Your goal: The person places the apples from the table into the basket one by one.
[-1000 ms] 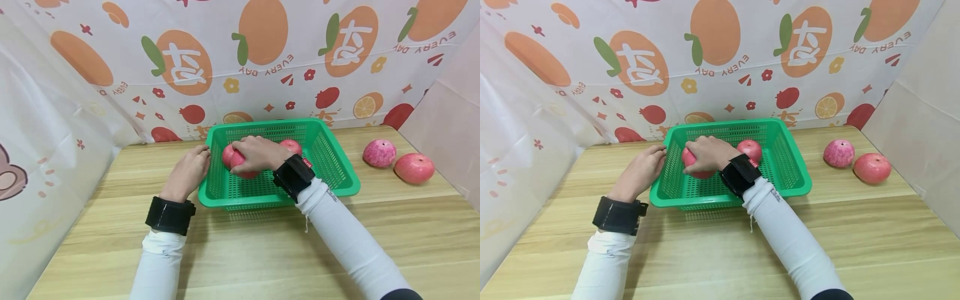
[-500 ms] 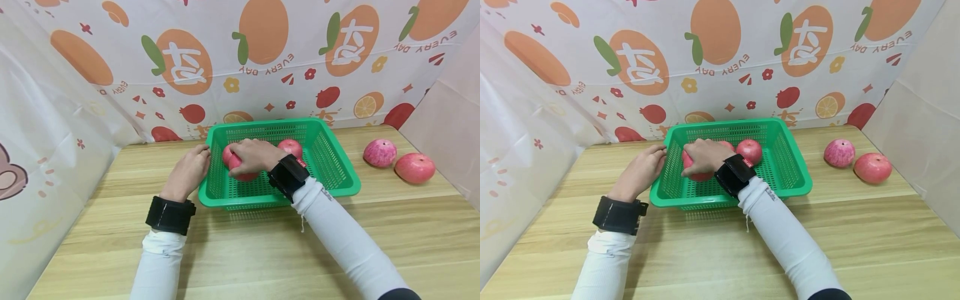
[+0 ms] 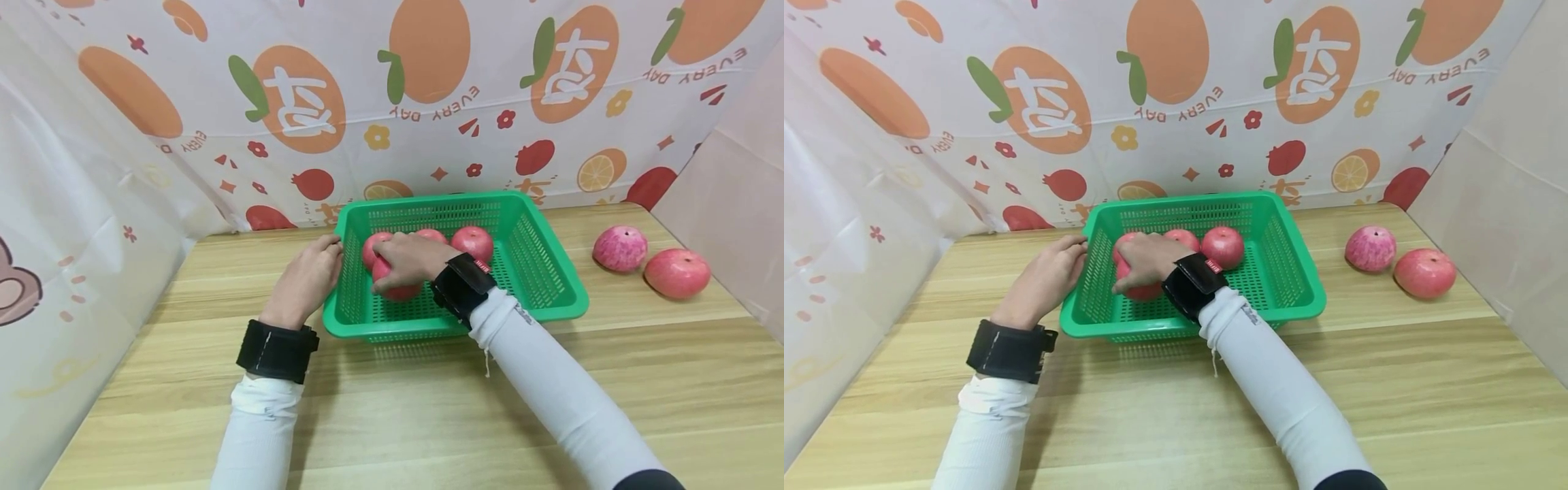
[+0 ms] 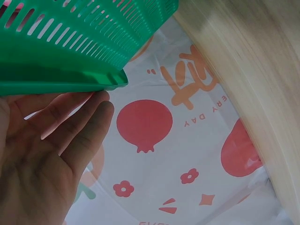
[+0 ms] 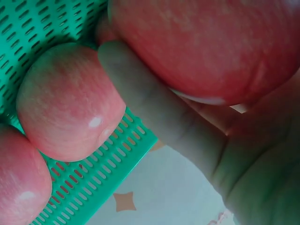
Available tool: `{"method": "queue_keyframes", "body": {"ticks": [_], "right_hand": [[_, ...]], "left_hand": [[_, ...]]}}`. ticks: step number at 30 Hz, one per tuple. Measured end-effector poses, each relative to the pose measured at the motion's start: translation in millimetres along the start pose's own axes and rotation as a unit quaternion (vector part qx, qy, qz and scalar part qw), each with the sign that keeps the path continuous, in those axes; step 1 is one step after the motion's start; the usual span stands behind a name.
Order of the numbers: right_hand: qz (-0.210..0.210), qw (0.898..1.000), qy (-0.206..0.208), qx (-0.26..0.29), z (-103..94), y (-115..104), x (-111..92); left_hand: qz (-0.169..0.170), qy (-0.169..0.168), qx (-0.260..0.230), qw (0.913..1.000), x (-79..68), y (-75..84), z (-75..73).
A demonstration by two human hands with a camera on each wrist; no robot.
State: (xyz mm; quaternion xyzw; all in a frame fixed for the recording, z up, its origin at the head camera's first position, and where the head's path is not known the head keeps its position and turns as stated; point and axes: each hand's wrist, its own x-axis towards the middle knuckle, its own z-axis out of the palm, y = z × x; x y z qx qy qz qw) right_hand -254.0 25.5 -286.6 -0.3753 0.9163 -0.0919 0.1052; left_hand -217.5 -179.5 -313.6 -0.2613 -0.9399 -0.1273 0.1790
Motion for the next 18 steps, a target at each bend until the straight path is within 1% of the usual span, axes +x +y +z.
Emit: {"method": "queue_keyframes", "body": {"ticks": [3, 7, 10, 13, 18], "right_hand": [[0.0, 1.0, -0.006, 0.008, 1.4, -2.0, 1.1], [-0.013, 1.0, -0.017, 0.012, 5.1, -5.4, 1.0], [-0.031, 0.999, -0.017, 0.0, 6.4, -7.2, 2.1], [-0.035, 0.999, -0.021, -0.017, 6.8, -9.0, 4.6], [-0.022, 0.997, -0.05, -0.045, 7.1, -13.1, 10.0]], "left_hand": [[0.002, 0.0, 0.002, 1.0, 0.5, -0.2, -0.7], [0.002, 0.0, 0.001, 1.0, 0.5, 0.4, 0.0], [0.001, -0.001, 0.002, 1.0, 0.7, 1.0, 0.1], [-0.004, -0.004, 0.002, 1.0, 0.7, 1.0, -0.4], [-0.004, -0.004, 0.002, 1.0, 0.6, 1.2, -1.2]]}}
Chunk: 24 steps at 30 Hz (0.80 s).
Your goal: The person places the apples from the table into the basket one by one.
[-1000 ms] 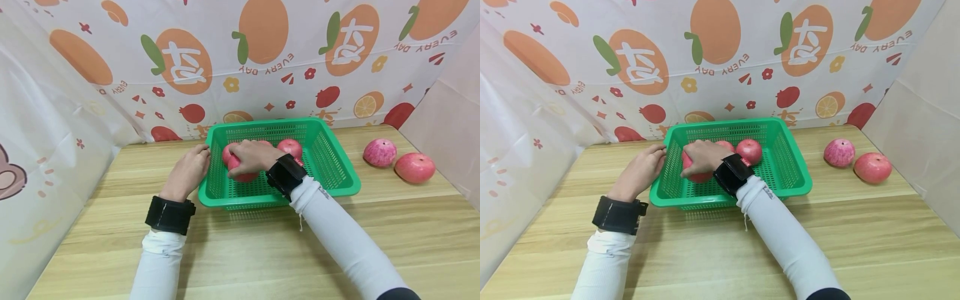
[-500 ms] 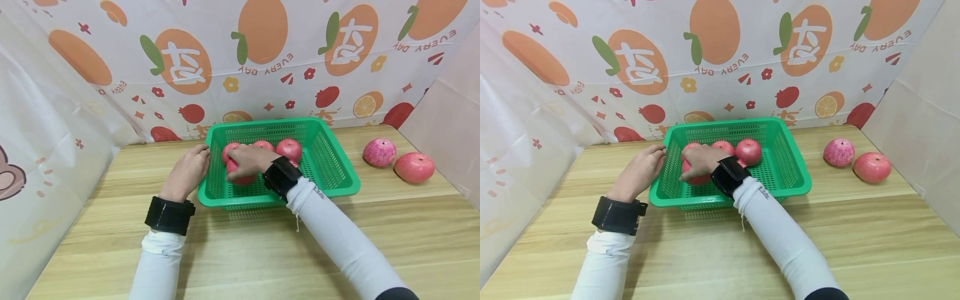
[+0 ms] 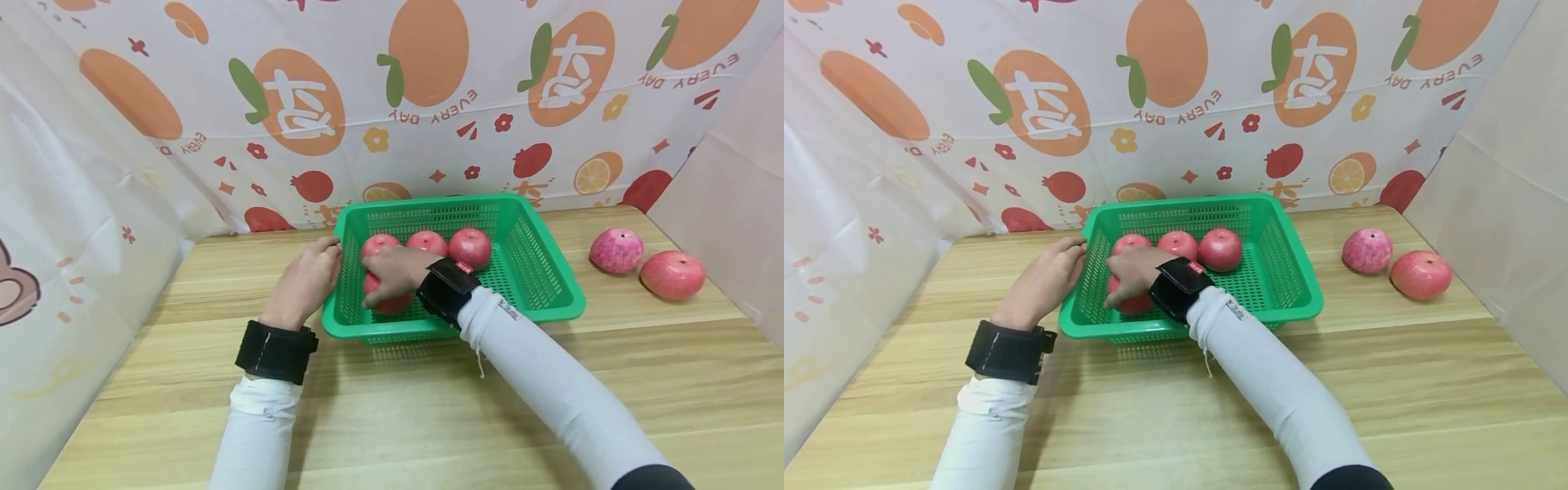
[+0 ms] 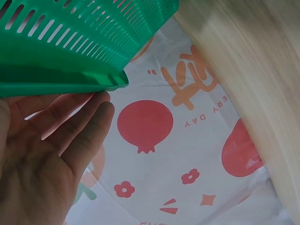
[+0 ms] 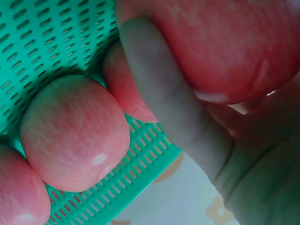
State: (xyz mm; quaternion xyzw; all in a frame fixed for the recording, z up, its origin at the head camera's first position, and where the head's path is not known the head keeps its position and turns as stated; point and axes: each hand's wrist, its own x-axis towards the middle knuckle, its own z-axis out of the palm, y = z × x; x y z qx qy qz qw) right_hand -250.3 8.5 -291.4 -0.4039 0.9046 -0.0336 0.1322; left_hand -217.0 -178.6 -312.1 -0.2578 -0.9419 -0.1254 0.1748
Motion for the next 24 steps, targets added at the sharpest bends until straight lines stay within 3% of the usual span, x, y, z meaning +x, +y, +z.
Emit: {"method": "queue_keyframes", "body": {"ticks": [8, 17, 24], "right_hand": [[0.013, 0.999, -0.038, 0.0, -0.4, -0.4, 6.7], [0.021, 0.997, -0.061, 0.047, -0.4, 2.4, 11.0], [0.018, 0.996, -0.055, 0.069, -0.2, 2.8, 11.4]], "left_hand": [[-0.003, -0.01, -0.004, 0.9999, 0.9, -0.2, -0.4], [-0.007, -0.016, -0.004, 0.9998, 1.2, -0.4, 0.0], [-0.004, -0.009, -0.007, 0.9999, 0.4, -0.5, -0.8]]}}
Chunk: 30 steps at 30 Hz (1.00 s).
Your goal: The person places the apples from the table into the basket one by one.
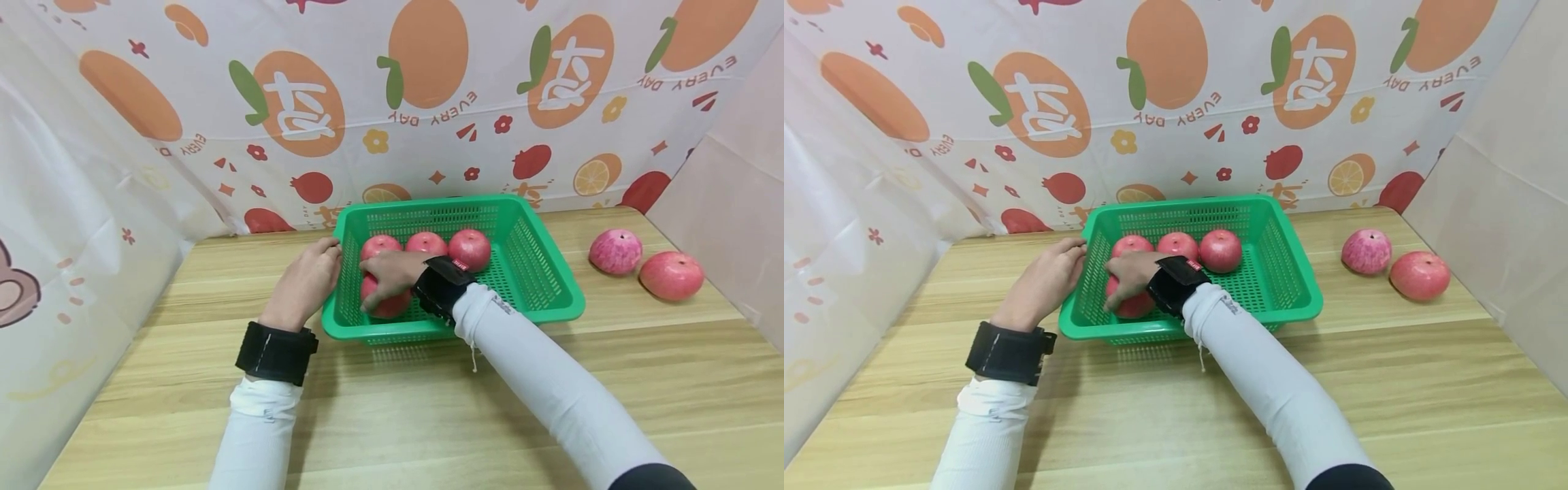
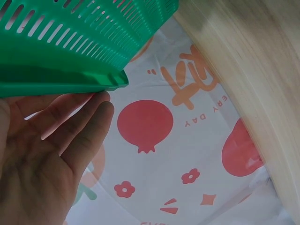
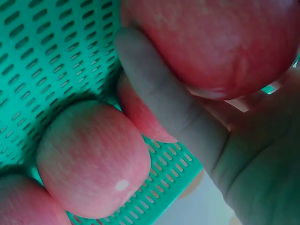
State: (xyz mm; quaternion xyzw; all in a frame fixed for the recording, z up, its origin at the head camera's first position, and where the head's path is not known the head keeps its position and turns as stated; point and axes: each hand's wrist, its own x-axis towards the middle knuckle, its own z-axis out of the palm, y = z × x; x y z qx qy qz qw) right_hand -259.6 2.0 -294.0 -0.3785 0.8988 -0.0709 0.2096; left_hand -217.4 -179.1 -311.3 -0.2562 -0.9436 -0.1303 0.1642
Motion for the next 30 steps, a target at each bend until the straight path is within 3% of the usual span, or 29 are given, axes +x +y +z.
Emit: {"method": "queue_keyframes", "body": {"ticks": [20, 30], "right_hand": [[-0.025, 0.998, 0.007, 0.061, -6.7, 7.1, -5.2], [-0.036, 0.999, 0.015, 0.027, -2.7, 1.8, -4.5]], "left_hand": [[0.001, 0.002, -0.002, 1.0, 1.6, -1.3, 0.6], [0.016, 0.018, 0.003, 0.9997, -0.4, -2.3, 0.5]]}}
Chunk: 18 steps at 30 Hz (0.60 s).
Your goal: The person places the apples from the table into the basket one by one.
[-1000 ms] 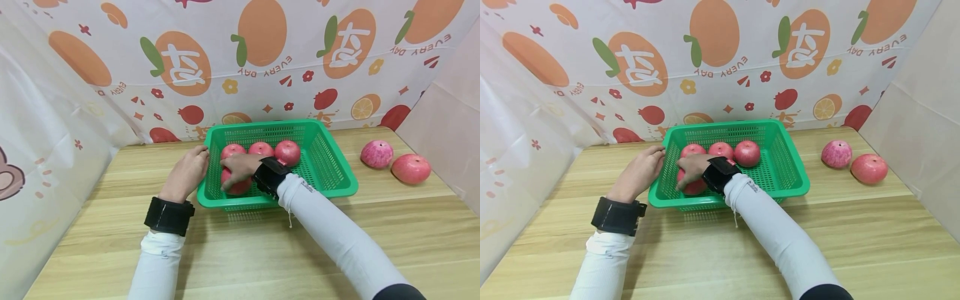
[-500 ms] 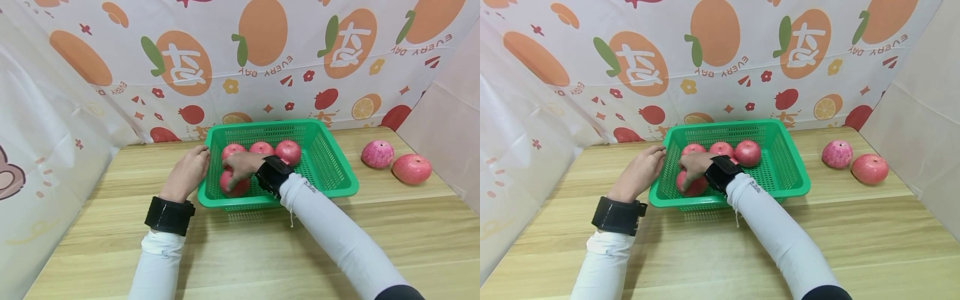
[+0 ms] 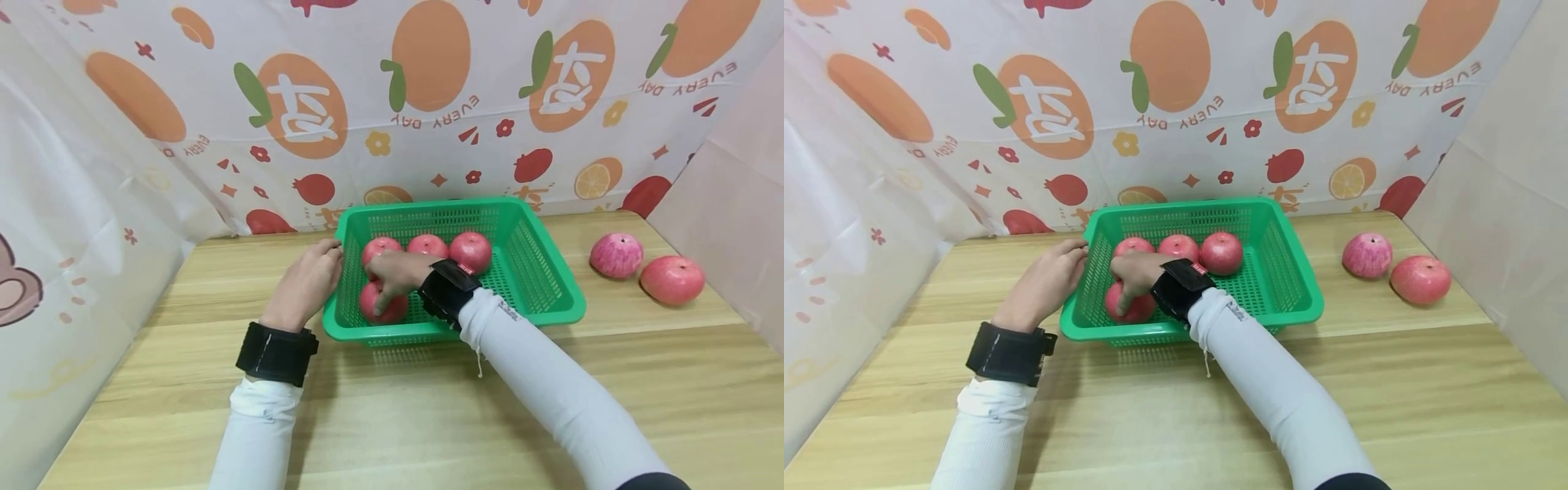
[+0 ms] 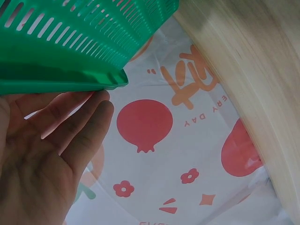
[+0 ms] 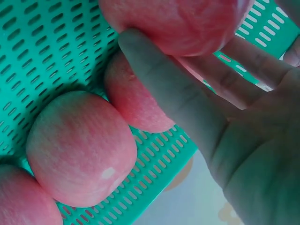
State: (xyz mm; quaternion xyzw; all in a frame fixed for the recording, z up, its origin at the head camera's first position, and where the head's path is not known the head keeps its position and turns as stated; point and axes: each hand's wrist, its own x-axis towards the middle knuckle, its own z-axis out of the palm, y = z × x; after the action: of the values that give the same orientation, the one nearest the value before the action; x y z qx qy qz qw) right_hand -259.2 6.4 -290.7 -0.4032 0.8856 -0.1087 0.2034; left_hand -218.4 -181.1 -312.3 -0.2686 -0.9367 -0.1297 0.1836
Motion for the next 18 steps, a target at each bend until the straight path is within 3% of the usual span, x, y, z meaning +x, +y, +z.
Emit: {"method": "queue_keyframes", "body": {"ticks": [8, 18], "right_hand": [[-0.001, 1.0, 0.011, 0.005, 3.2, 0.2, -2.6], [0.024, 1.0, 0.006, -0.004, 3.4, -3.0, -3.5]], "left_hand": [[0.007, 0.008, 0.004, 0.9999, -0.1, 0.7, 0.2], [-0.011, -0.006, 0.0, 0.9999, -0.8, 1.7, 0.3]]}}
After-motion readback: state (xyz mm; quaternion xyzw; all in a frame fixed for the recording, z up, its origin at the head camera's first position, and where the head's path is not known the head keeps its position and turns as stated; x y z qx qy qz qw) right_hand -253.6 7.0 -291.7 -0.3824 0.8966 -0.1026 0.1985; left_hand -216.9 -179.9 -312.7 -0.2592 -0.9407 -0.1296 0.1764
